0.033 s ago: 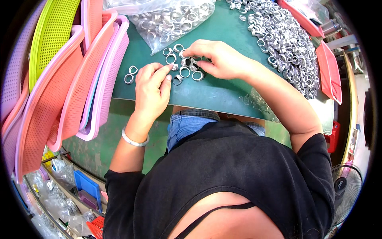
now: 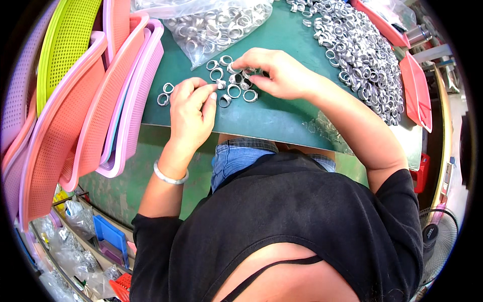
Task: The person picks up small metal rings and cylindrical caps from a table and fits them together by hand. They repeatedly pick, align, and press the parts to form assembled units, placing the finished pieces into a pile on the table.
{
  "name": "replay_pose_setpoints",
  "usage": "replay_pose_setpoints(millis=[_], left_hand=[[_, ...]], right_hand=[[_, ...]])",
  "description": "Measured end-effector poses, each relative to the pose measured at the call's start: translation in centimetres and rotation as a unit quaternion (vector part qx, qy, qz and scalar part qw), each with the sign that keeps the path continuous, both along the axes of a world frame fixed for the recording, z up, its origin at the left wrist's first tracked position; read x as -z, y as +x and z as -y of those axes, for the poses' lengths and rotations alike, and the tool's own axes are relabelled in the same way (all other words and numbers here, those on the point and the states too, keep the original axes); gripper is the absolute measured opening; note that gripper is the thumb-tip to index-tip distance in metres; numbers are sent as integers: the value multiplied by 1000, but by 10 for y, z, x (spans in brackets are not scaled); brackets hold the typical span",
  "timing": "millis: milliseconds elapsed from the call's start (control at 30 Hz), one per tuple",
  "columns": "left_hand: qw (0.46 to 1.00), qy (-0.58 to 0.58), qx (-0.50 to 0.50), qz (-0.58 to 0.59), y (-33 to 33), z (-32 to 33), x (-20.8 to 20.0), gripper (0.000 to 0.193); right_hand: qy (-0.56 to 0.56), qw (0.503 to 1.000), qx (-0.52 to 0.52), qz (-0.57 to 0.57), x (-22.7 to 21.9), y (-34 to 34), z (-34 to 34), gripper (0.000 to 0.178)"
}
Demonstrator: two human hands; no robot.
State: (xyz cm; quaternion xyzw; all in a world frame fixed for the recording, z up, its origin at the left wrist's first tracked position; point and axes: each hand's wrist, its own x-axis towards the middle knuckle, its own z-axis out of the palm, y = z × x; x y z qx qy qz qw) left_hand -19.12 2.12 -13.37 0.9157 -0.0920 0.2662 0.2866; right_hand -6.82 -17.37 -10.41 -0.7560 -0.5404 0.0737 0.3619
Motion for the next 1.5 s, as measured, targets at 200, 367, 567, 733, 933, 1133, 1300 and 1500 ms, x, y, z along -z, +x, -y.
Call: replay_pose_setpoints(millis=[200,367,567,733,933,1133,1300,1500], left_hand=[[998,35,40,16,22,20,-16,28],[983,165,10,-75,37,37,-20,17],[976,183,5,-115,41,43,-30,17],[978,170,15,-123,46,42,-21,15],[987,112,46,-108,46,41,-23,14],[986,80,94,-114,52,43,-22,21],[981,75,135,-120,55,39,-26,27],[957,124,209,-156,67,37,-27,23]], right_hand=[[-23,996,52,75,-4,-1,2,33],[-76,991,82,75,-12,-12,19,31],[-93,990,98,42,-16,-23,35,30],[-84,991,101,38,-14,-27,41,29],[-82,990,103,43,-12,-34,46,28],[-78,990,108,41,-5,-39,54,30],[-61,991,115,38,-1,-40,55,31],[-50,991,123,29,1,-41,59,31]])
